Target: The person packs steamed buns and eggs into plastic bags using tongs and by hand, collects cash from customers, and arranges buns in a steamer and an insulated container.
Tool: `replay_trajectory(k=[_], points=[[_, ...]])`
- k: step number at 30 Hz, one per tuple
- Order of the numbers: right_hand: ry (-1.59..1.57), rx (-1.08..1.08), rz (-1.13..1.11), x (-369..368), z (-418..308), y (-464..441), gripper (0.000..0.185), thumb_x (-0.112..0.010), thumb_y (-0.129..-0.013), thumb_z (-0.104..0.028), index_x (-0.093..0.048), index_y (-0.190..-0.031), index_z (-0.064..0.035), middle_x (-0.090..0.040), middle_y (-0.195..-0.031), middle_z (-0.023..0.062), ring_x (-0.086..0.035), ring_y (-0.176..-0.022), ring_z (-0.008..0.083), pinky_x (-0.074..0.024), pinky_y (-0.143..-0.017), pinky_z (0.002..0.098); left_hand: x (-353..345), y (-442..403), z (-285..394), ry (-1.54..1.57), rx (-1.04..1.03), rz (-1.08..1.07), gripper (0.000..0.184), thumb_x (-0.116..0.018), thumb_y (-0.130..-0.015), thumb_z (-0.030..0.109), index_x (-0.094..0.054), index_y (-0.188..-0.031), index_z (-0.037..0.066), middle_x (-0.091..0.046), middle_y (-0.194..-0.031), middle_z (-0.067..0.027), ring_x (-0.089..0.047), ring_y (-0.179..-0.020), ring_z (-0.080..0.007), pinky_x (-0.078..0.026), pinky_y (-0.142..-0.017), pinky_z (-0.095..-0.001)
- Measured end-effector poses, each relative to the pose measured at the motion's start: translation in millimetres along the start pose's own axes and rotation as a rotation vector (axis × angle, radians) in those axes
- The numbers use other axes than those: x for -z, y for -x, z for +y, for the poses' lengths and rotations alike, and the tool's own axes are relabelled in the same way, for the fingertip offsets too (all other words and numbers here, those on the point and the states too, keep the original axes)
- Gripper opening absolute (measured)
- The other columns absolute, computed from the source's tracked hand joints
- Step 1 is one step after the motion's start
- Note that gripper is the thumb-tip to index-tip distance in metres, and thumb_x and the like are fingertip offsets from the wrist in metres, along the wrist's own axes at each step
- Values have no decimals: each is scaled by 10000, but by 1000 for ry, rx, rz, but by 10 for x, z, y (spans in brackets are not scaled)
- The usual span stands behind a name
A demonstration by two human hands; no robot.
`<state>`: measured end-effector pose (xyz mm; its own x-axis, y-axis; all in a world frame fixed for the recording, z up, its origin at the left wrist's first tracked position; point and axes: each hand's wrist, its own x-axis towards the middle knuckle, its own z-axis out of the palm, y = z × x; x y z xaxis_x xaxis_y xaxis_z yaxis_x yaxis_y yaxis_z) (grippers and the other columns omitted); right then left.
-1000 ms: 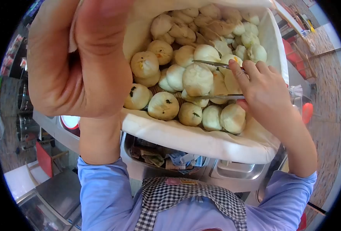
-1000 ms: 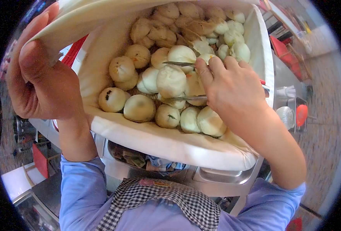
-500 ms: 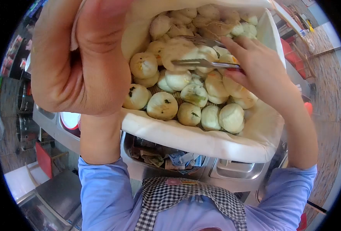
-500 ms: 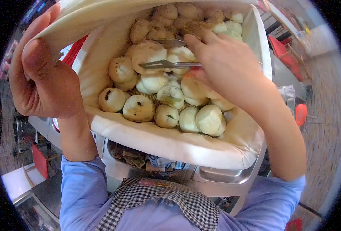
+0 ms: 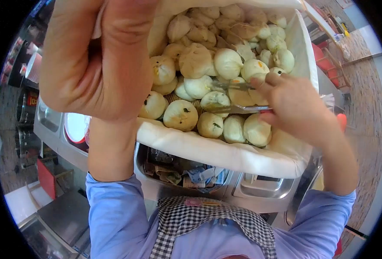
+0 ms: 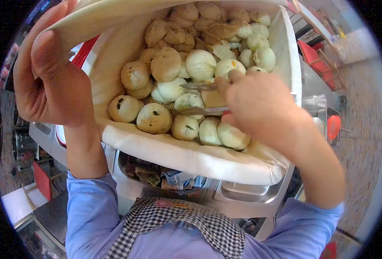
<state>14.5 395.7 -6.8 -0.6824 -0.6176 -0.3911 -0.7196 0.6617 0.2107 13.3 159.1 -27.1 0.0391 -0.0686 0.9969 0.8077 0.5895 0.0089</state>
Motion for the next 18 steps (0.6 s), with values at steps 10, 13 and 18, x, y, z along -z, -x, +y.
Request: replay_trajectory(k=[10,13,18], points=[[322,-8,-66,-230,-336,-158,392,-633,-773,-246,-595,-1094,-23,-617,-950,100,-622,-869,241,-509,-695,327,244,-99,-18,-122,-53,-193,229,-572,-906,193,-641,-905,-26,-664,-837,-122,-614,-786,-219,-478,-755,-316],[275,38,7,-233,-370,-242,112,-636,-743,-114,-707,-828,-94,-669,-897,73,-656,-861,210,-509,-668,313,274,-41,-63,-176,-55,-187,232,-573,-904,192,-640,-899,-30,-665,-834,-127,-613,-781,-220,-475,-748,-316],[209,60,15,-124,-281,-140,121,-637,-750,-121,-694,-850,-85,-676,-900,69,-661,-856,223,-521,-670,337,220,-75,-61,-217,-136,-192,249,-573,-905,206,-638,-894,-34,-662,-823,-137,-611,-779,-218,-469,-739,-314]])
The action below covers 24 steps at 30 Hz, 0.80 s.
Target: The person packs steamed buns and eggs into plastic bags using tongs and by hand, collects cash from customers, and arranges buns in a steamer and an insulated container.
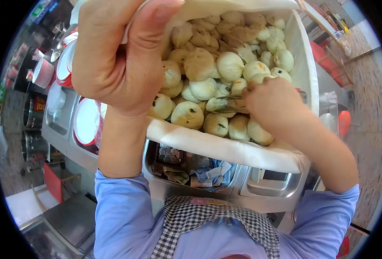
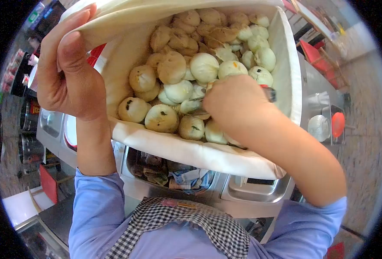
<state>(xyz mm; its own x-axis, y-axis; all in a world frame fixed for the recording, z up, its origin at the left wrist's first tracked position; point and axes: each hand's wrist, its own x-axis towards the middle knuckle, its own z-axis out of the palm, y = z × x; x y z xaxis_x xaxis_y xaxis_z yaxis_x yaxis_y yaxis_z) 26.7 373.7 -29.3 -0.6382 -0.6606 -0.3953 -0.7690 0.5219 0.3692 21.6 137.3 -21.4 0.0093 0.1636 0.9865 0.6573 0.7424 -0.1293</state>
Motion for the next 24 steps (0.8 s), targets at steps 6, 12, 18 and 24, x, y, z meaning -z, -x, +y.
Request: replay_trajectory(k=[6,12,18,24], points=[[-171,-83,233,205,242,313,433,-745,-663,-201,-601,-1047,-61,-602,-861,62,-617,-813,235,-494,-684,347,-164,5,28,132,39,161,258,-567,-913,214,-636,-892,-34,-657,-818,-137,-608,-773,-215,-469,-729,-303],[-190,159,641,-53,-97,39,239,-610,-747,-157,-606,-968,-65,-562,-846,56,-605,-804,218,-499,-644,341,-54,-102,231,121,169,66,263,-560,-920,216,-635,-899,-35,-655,-823,-138,-604,-763,-210,-472,-717,-298],[-318,263,476,-74,272,66,499,-737,-658,-189,-565,-1109,-61,-576,-901,75,-591,-873,259,-494,-719,381,-166,10,27,234,53,175,254,-561,-918,211,-636,-895,-30,-655,-825,-135,-606,-763,-211,-478,-716,-298],[-439,127,453,-4,407,58,580,-763,-646,-212,-547,-1157,-40,-579,-924,102,-584,-911,294,-489,-768,411,-103,-15,74,111,45,116,231,-557,-913,189,-634,-882,-27,-656,-820,-136,-613,-775,-215,-483,-715,-302]])
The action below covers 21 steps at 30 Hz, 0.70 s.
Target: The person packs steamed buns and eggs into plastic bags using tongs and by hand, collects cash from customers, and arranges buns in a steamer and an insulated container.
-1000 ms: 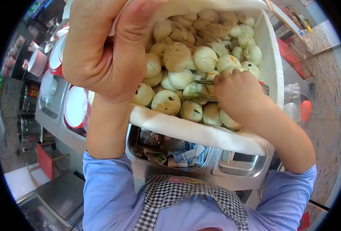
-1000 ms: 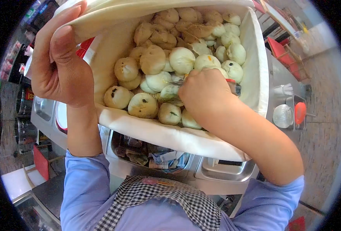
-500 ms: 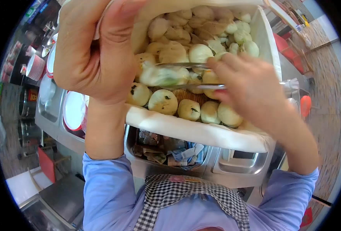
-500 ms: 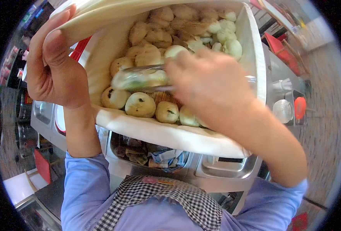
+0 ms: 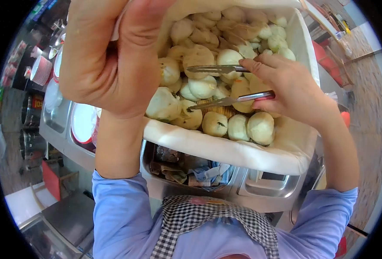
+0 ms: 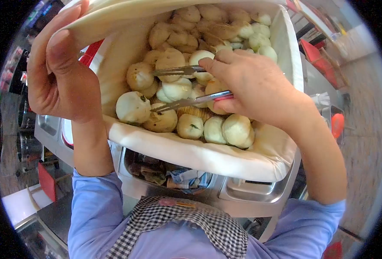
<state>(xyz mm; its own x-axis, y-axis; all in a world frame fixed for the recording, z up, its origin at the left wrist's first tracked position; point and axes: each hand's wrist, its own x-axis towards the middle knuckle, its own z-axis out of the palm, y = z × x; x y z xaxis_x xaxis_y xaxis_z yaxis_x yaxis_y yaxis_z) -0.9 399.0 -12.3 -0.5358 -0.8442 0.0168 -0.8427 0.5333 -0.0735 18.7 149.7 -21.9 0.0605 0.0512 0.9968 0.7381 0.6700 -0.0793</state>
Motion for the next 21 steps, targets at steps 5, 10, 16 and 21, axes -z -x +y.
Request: replay_trajectory(k=[5,10,16,21], points=[[-105,-23,-126,-256,-123,-119,564,-758,-669,-244,-553,-1147,-28,-583,-946,114,-589,-919,294,-497,-743,419,-86,146,-136,58,18,112,245,-544,-924,205,-629,-882,-21,-652,-830,-134,-612,-786,-214,-482,-723,-307],[-116,48,-8,-461,-276,-236,551,-753,-672,-247,-567,-1149,-42,-595,-951,122,-604,-901,300,-500,-737,420,18,111,-10,115,214,78,278,-562,-928,179,-656,-960,-80,-673,-928,-230,-676,-847,-278,-555,-793,-365],[32,-162,4,215,78,107,597,-752,-661,-214,-547,-1199,-55,-595,-1019,120,-606,-903,315,-495,-766,409,35,107,-42,172,209,59,277,-564,-929,182,-653,-972,-77,-673,-942,-224,-673,-857,-277,-545,-803,-361],[188,-285,25,397,258,693,722,-785,-594,-145,-512,-1256,-56,-584,-1048,113,-588,-914,297,-488,-786,390,147,113,-102,202,288,7,270,-556,-931,168,-646,-986,-81,-670,-953,-229,-668,-882,-287,-543,-817,-375]])
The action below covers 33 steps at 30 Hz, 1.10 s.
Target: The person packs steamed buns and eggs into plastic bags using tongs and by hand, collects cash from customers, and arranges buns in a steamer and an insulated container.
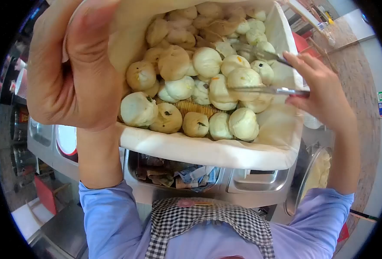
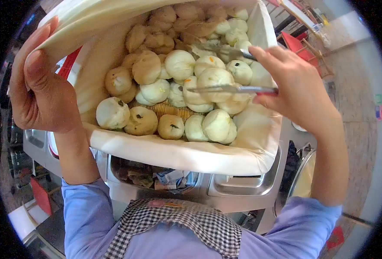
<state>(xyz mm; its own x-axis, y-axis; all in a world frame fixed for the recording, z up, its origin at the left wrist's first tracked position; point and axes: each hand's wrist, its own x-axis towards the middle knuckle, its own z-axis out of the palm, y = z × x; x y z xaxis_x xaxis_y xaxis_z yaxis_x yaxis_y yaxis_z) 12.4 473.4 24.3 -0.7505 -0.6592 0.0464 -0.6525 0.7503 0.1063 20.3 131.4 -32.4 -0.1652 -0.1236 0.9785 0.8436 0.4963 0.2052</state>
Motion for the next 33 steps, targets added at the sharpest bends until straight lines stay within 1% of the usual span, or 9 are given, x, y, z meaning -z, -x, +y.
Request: replay_trajectory(k=[7,13,16,20,23,24,27,28,33], points=[[117,-46,-107,-91,-60,246,783,-807,-555,-132,-501,-1272,-62,-564,-1096,86,-559,-950,260,-476,-819,368,-17,32,-11,17,-5,9,284,-529,-942,162,-634,-1014,-92,-659,-979,-249,-664,-897,-302,-537,-835,-387],[190,43,-6,-95,-181,212,809,-798,-519,-153,-502,-1264,-46,-564,-1081,79,-557,-939,254,-473,-804,371,83,18,3,2,44,-70,338,-517,-944,199,-626,-1002,-116,-650,-981,-273,-663,-886,-324,-537,-835,-400],[51,100,-114,-77,-352,146,867,-803,-439,-104,-519,-1257,-63,-571,-1097,86,-560,-926,264,-470,-782,375,76,70,16,-20,34,-90,357,-518,-943,217,-627,-992,-119,-650,-977,-275,-664,-877,-327,-540,-827,-401],[130,222,-149,-301,-473,44,772,-776,-493,-178,-539,-1217,-53,-561,-1026,64,-543,-844,222,-454,-739,334,91,75,-13,-38,28,-71,383,-520,-941,242,-629,-977,-123,-650,-970,-279,-665,-865,-330,-543,-817,-401],[181,252,-134,-376,-513,-30,758,-771,-510,-199,-536,-1217,-57,-557,-1010,62,-541,-849,221,-453,-747,334,132,6,-75,-55,-2,-11,404,-521,-939,261,-631,-966,-126,-650,-966,-281,-666,-855,-332,-545,-809,-402],[73,207,-163,-281,-512,-64,773,-780,-501,-188,-529,-1220,-52,-560,-1031,74,-547,-886,233,-454,-756,352,144,-17,-82,-58,-12,10,410,-521,-939,267,-631,-963,-127,-650,-964,-282,-667,-852,-333,-546,-807,-402],[149,109,-76,-116,-400,-25,807,-789,-475,-157,-521,-1228,-48,-560,-1063,91,-550,-929,263,-455,-779,379,97,-27,-60,-77,-47,50,395,-528,-938,268,-639,-962,-110,-655,-953,-272,-670,-843,-320,-549,-797,-393],[111,50,-96,-55,-358,-8,849,-793,-454,-104,-505,-1250,-42,-560,-1091,112,-548,-965,294,-455,-817,397,80,-22,-49,-85,-61,56,378,-532,-938,260,-643,-966,-100,-658,-949,-267,-671,-842,-313,-550,-795,-388],[146,-11,-90,-38,-173,127,865,-820,-457,-141,-499,-1252,-31,-554,-1052,91,-556,-928,264,-456,-800,378,-86,-3,57,-97,-62,138,324,-531,-943,215,-645,-976,-87,-662,-948,-254,-673,-848,-296,-547,-802,-376]])
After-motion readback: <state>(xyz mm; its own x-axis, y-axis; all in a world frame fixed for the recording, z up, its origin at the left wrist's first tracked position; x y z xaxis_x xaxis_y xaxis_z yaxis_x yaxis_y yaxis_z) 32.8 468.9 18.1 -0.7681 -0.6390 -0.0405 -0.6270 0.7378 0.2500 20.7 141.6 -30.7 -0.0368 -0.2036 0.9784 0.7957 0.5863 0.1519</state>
